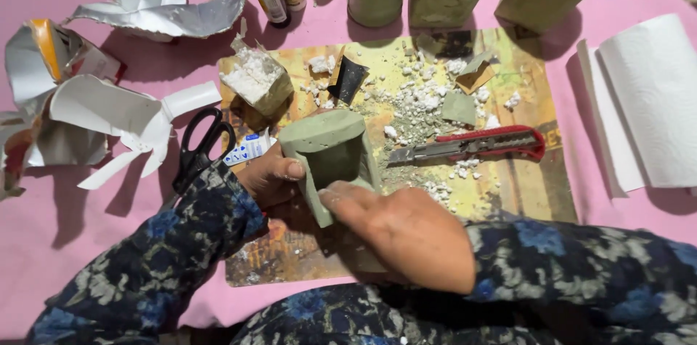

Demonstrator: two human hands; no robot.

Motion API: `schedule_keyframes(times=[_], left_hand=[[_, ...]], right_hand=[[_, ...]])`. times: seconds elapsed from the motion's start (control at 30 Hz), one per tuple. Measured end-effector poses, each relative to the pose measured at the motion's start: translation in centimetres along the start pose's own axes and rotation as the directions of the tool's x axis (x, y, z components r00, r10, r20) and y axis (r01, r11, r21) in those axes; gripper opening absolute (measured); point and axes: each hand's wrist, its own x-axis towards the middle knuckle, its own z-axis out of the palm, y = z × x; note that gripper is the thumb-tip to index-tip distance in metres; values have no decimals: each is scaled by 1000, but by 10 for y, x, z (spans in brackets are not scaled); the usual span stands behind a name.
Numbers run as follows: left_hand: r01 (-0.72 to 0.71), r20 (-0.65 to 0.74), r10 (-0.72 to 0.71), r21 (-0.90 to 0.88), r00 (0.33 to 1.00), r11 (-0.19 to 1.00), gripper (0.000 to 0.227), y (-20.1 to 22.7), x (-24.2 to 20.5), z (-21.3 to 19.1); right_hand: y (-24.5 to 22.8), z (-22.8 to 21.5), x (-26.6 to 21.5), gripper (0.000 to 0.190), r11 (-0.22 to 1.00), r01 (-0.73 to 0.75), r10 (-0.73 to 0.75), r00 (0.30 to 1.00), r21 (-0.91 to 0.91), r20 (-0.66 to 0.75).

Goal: Refining and scraping the edges of a molded clay object using a utility knife.

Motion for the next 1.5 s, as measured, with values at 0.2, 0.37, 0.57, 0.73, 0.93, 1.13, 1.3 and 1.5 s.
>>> schedule_keyframes(times=[0.2, 0.37, 0.57, 0.73, 0.93, 1.13, 1.3, 1.5], left_hand=[[33, 7, -33, 22, 999, 999, 118, -1, -1, -6], [-23, 72, 25, -23, 997, 999, 120, 8, 5, 11], [-34, 152, 36, -19, 988, 999, 117, 12, 6, 14], [-37, 117, 40, -29, 992, 999, 117, 8, 6, 5], [-114, 106, 104, 91, 989, 989, 116, 19, 3, 12], [-380, 92, 381, 448, 920, 810, 117, 23, -5, 11], [-406, 86, 457, 625, 885, 667, 118, 15, 0, 7], [-433, 111, 489, 657, 865, 618, 116, 3, 3, 7]], right_hand=[[5, 10, 2, 18, 982, -186, 187, 982, -43, 7], [9, 2, -5, 41, 1000, -19, 19, 996, 2, -90], [1, -33, -39, 44, 999, -1, -2, 998, -54, -70], [21, -52, -54, 47, 991, -115, 92, 955, -67, -281], [71, -36, -40, 36, 907, -324, 229, 915, -269, -332], [84, -33, -42, 36, 904, -297, 221, 941, -308, -258], [81, -37, -55, 28, 902, -350, 268, 914, -255, -306], [64, -19, -49, 57, 903, -395, 423, 886, -168, 189]])
